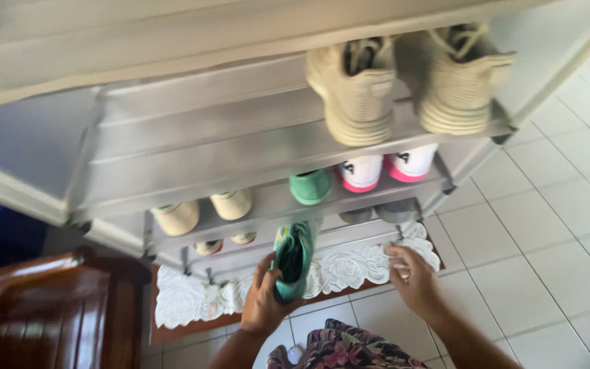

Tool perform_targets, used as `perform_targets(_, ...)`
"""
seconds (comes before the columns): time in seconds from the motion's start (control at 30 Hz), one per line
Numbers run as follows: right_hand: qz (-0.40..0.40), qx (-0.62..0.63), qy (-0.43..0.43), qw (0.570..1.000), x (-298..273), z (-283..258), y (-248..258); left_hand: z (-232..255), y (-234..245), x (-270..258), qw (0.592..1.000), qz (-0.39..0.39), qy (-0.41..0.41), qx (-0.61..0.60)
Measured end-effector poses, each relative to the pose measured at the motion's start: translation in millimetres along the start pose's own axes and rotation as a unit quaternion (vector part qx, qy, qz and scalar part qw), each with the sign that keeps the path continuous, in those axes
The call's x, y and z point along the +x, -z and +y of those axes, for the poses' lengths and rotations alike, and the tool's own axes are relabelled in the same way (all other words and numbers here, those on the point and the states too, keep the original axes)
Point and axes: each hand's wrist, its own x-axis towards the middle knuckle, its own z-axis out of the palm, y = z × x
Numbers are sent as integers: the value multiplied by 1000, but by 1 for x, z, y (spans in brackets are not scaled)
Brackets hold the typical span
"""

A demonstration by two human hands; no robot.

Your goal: The person rearranges multiple pairs of shoes on a multi-tier shoe rack. They pick up shoes from different shelves, move them to other positions, and place them back on the rack, handling various styles including sneakers and cleats.

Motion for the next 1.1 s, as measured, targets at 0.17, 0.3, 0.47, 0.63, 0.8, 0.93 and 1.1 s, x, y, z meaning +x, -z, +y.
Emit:
perform_targets(0.17,-38,-14,-50,998,-31,22,6,-22,-42,56,999,53,-1,3)
perform_targets(0.3,-45,-20,-75,996,-39,14,10,-29,-65,110,982,-32,176,63)
perform_targets(0.47,-45,-47,-68,996,-42,6,12,-48,-88,154,974,2,218,-61)
perform_targets(0.63,-58,-53,-95,992,-41,15,11,-101,-129,173,949,20,226,-218)
perform_targets(0.8,-94,-62,-110,988,-41,34,3,-110,-137,149,973,-55,205,96)
perform_targets(0.93,-94,-78,-72,990,-15,52,-14,-84,-113,131,927,-196,262,183)
perform_targets(1.1,-66,-144,-55,986,68,51,-36,-59,-59,77,974,-108,168,104)
